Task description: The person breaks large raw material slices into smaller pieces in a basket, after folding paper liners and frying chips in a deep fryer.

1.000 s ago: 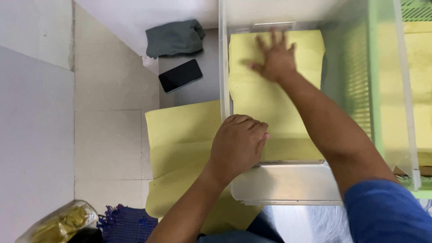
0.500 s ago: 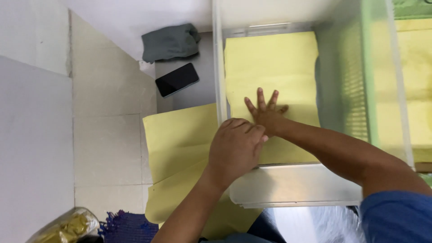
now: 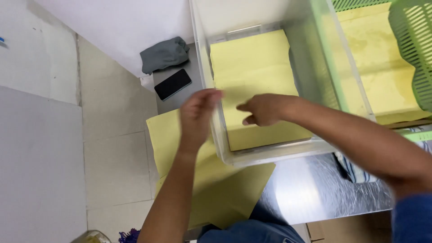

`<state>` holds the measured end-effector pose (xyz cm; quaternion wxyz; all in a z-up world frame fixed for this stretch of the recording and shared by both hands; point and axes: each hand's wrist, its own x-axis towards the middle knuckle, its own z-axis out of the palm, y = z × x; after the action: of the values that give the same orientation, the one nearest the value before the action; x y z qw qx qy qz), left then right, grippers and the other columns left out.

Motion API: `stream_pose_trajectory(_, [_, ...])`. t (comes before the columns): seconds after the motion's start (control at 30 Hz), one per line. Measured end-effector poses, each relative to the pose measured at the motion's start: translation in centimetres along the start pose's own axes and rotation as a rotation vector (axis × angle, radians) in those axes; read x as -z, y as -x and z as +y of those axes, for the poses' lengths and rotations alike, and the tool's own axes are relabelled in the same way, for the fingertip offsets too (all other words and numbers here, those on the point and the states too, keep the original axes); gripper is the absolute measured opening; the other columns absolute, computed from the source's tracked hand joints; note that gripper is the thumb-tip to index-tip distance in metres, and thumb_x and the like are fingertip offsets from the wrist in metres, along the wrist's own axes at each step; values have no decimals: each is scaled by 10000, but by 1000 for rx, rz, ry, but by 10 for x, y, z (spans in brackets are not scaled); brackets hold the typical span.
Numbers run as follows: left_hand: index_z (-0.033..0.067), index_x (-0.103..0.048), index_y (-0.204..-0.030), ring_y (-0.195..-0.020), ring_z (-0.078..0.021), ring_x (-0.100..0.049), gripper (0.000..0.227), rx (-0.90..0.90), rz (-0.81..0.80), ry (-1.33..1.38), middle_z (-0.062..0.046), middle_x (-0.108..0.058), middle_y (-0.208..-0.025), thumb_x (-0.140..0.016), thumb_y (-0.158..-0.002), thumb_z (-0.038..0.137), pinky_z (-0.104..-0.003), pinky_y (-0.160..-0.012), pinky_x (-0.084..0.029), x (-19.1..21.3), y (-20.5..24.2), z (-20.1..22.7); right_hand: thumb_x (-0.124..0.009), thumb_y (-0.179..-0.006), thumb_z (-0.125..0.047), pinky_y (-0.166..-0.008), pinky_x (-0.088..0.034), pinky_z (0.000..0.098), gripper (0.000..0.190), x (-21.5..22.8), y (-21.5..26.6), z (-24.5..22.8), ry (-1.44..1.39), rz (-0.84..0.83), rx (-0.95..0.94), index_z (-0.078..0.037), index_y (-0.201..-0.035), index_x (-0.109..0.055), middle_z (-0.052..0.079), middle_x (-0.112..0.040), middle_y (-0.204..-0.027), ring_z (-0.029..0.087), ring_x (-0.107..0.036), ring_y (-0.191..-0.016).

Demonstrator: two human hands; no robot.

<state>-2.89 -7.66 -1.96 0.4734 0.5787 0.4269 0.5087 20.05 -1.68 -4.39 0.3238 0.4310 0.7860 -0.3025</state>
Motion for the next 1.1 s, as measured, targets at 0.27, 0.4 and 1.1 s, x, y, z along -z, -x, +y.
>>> stream_pose_trajectory(0.27, [142, -448, -1532, -1400, -223, -516, 794, 648, 29, -455, -38, -491, -1587, -790, -836, 314, -366, -1143, -404, 127, 220, -94, -672, -893, -131, -804, -745, 368, 393, -149, 178, -31, -1199, 337, 331, -32, -1270, -714, 119, -899, -1067, 206, -866, -953])
stream_pose_trajectory(0.4, [141, -337, -1615, -1481, -375, -409, 1215, 690, -318, -677, -216, -449, -1569, -948, -638, 530, -479, -1277, -302, 114, 265, -86, -841, -815, -206, -947, -567, 577, 824, -264, 75, -66, -1068, 630, -99, -17, -1525, -468, 301, -570, -1390, 499, -586, -1262])
stream_pose_trajectory(1.1, [104, -386, -1423, -1165, -437, -681, 779, 680, -504, -1019, -223, -685, -1183, -825, -841, 379, -549, -988, -549, 134, 237, -156, -854, -774, -499, -1001, -540, 571, 829, -344, 21, -138, -865, 522, -691, -226, -1452, -462, 223, -693, -1235, 434, -641, -1233])
